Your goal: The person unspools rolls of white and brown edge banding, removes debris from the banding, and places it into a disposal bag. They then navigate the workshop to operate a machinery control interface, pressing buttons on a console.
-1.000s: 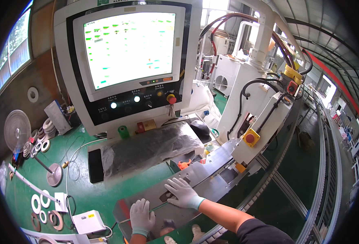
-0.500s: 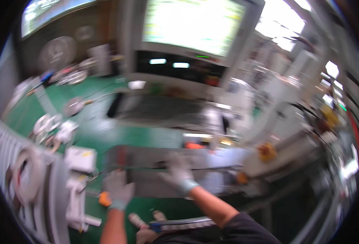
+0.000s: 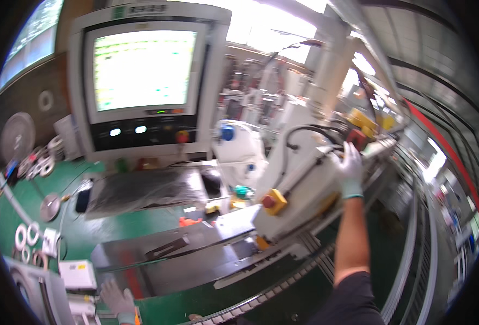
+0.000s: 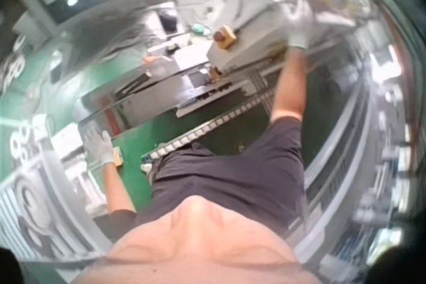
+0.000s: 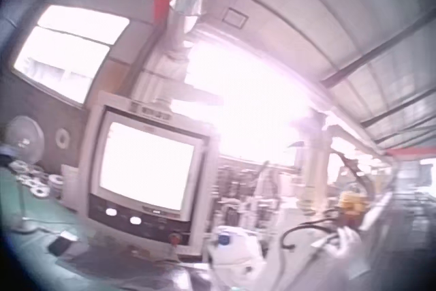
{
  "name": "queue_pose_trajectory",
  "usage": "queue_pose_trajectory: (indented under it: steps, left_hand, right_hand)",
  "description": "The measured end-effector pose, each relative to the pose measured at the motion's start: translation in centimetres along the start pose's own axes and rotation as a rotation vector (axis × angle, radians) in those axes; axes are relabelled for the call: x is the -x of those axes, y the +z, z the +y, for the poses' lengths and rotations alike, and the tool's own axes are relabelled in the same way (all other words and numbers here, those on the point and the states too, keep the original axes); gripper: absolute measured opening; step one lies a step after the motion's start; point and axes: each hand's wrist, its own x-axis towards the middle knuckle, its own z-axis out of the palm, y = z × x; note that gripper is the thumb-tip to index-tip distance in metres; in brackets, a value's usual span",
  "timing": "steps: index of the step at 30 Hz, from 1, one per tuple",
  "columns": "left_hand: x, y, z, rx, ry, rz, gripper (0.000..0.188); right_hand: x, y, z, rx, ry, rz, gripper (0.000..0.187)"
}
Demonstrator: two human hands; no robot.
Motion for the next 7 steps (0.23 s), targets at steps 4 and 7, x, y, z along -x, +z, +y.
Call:
queue_pose_trajectory:
  steps: [4,7]
  left_hand:
    - [3.7,-3.2,0.6,-0.033,0.122,0.308,0.067]
    - [3.5,-2.0,3.0,0.008,0.144,0.286,0.054]
  right_hand:
    - [2.7,-3.2,1.2,-0.264,0.024,-0.279,0.03]
    - [4.6,2.5,4.3,-0.093,-0.221,-0.104,0.035]
